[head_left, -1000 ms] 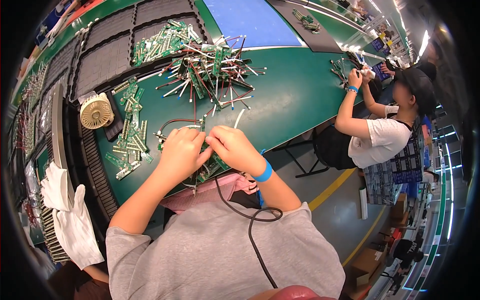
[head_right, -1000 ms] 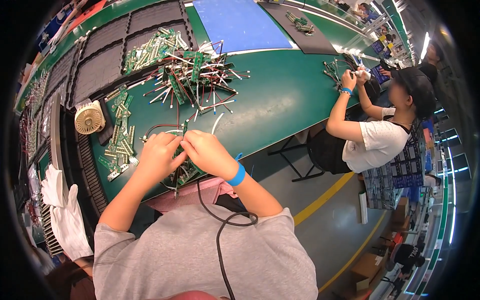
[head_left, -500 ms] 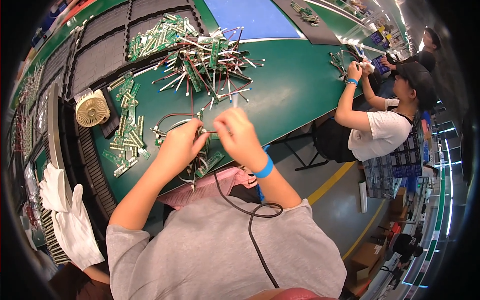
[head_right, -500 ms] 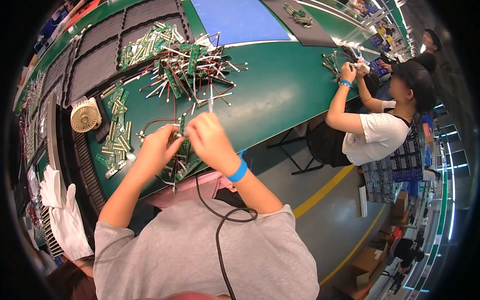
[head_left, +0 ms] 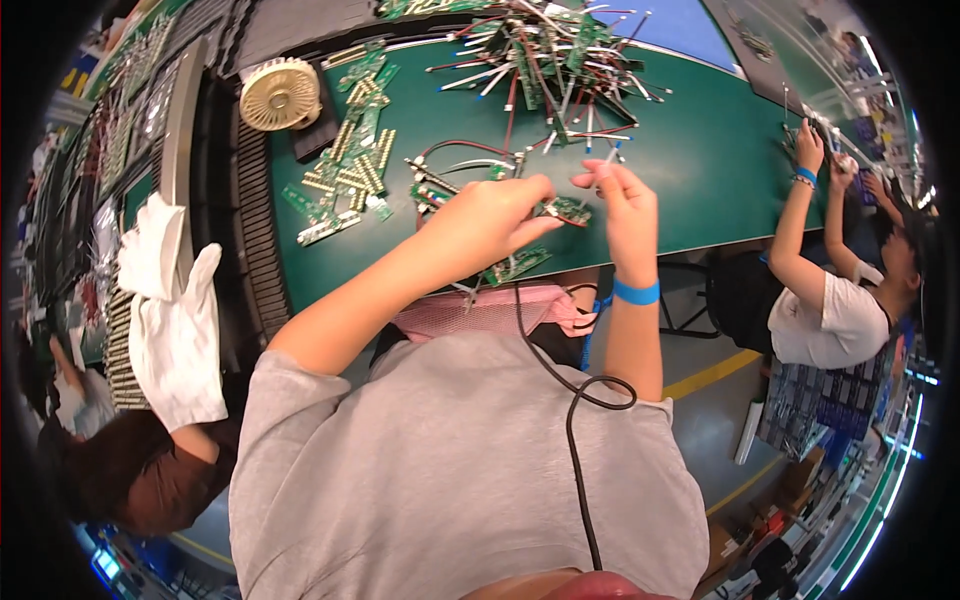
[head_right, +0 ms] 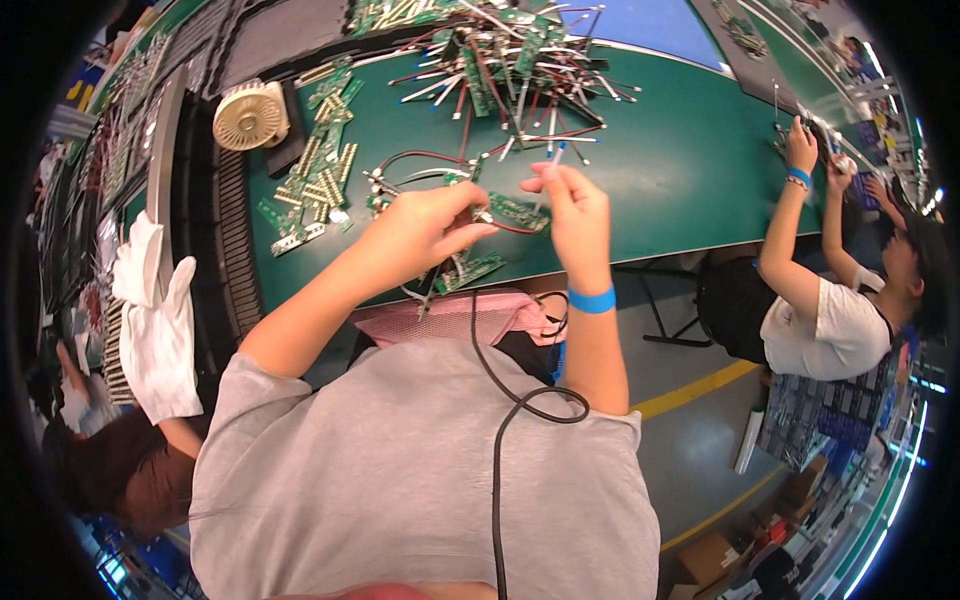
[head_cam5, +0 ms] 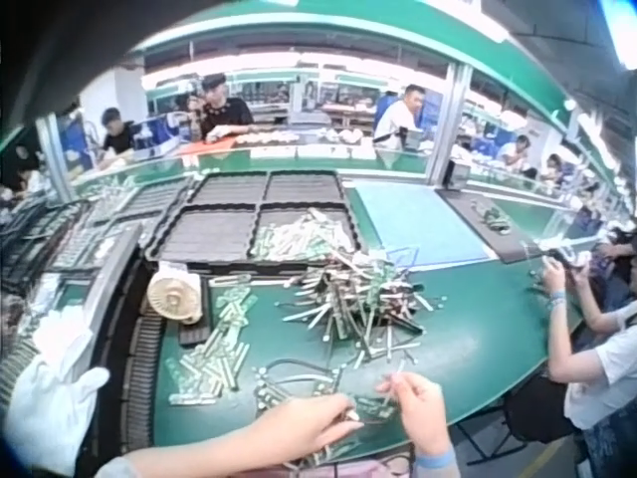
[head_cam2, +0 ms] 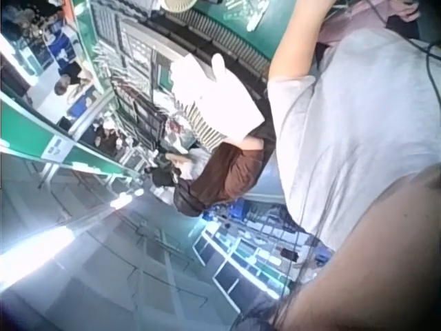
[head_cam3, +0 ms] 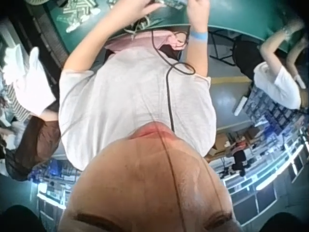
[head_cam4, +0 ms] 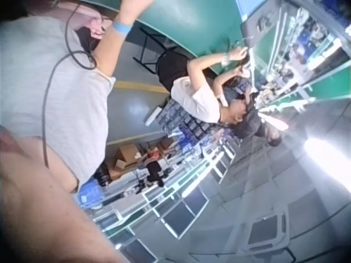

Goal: The person connects wires and connectors to printed circuit boards by hand as part of an assembly line process.

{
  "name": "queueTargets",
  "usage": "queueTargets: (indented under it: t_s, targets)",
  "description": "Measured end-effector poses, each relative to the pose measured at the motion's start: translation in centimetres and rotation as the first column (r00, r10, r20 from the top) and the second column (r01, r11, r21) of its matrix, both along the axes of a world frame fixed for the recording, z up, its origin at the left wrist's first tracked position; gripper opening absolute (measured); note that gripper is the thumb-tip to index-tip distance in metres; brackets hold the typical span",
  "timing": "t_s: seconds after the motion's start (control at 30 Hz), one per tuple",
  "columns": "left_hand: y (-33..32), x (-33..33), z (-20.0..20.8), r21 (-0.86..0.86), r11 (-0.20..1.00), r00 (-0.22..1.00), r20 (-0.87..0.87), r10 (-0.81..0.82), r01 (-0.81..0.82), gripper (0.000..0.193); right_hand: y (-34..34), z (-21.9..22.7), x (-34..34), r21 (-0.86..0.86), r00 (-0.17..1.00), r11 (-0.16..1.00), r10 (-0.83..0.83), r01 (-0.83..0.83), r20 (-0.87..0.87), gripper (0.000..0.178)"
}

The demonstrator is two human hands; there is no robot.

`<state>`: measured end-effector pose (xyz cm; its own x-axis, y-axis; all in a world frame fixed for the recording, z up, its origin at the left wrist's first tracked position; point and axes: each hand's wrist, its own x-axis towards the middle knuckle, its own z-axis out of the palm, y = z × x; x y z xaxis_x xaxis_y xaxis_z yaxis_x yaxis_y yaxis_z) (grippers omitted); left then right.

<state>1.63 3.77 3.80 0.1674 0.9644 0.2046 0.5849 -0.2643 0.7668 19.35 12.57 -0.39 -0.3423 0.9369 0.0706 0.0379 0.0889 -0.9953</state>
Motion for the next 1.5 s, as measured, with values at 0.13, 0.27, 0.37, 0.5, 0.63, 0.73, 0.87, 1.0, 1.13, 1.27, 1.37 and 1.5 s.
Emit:
queueTargets:
  t_s: [0.13, 0.27, 0.37, 0.5, 0.63, 0.73, 0.87, 1.0, 1.13, 1.27, 1.37, 1.5]
  targets:
    - [-0.1, -0.4, 0.1, 0.002, 1.0, 0.995, 0.094, 0.031, -0.031, 0.022, 0.0, 0.4, -0.1, -0.192, 0.953, 0.974, 0.056, -0.117, -0.296, 0.026]
    - [-0.3, -1.0, 0.7, -0.138, 0.987, 0.972, 0.208, 0.109, -0.081, 0.021, -0.9, 1.2, 0.0, -0.215, 0.956, 0.968, 0.066, -0.131, -0.285, 0.017]
    - [-0.3, -1.2, -0.7, -0.251, 0.968, 0.749, 0.639, 0.173, -0.009, 0.018, -2.1, 2.8, -0.2, -0.22, 0.969, 0.956, 0.15, -0.193, -0.197, 0.017]
    - [-0.6, -1.5, -1.5, -0.292, 0.956, 0.575, 0.789, 0.218, 0.038, 0.018, -4.1, 4.5, -0.6, -0.156, 0.982, 0.972, 0.186, -0.178, 0.041, 0.014]
    - [-0.9, -1.3, -2.6, -0.302, 0.945, 0.444, 0.869, 0.219, 0.124, 0.018, -4.1, 5.0, -0.6, 0.112, 0.962, 0.975, 0.167, -0.194, 0.214, 0.016]
    - [-1.0, -1.0, -2.7, -0.292, 0.946, 0.43, 0.879, 0.208, 0.139, 0.02, -4.1, 4.5, -0.7, -0.061, 0.964, 0.965, 0.26, -0.256, 0.063, 0.015]
    - [-1.1, -0.5, -2.9, -0.259, 0.956, 0.45, 0.876, 0.174, 0.135, 0.022, -4.7, 5.0, -1.1, -0.138, 0.953, 0.943, 0.301, -0.302, -0.033, 0.014]
    - [-1.3, -0.4, -2.8, -0.259, 0.956, 0.45, 0.876, 0.172, 0.139, 0.023, -4.9, 5.0, -1.0, -0.2, 0.96, 0.939, 0.277, -0.281, -0.05, 0.014]
    - [-1.4, -0.4, -2.6, -0.246, 0.958, 0.442, 0.883, 0.157, 0.15, 0.022, -4.9, 5.1, -1.0, -0.17, 0.959, 0.944, 0.28, -0.283, -0.039, 0.013]
    - [-1.4, -0.3, -2.6, -0.244, 0.96, 0.446, 0.881, 0.158, 0.141, 0.022, -4.9, 5.1, -1.0, -0.182, 0.958, 0.941, 0.283, -0.285, -0.039, 0.013]
    - [-1.5, -0.3, -2.7, -0.237, 0.961, 0.444, 0.883, 0.152, 0.141, 0.022, -5.0, 5.1, -1.1, -0.184, 0.96, 0.942, 0.277, -0.28, -0.041, 0.013]
    - [-1.4, -0.4, -2.4, -0.238, 0.959, 0.438, 0.886, 0.149, 0.156, 0.022, -5.0, 5.0, -1.0, -0.186, 0.959, 0.941, 0.277, -0.284, -0.063, 0.013]
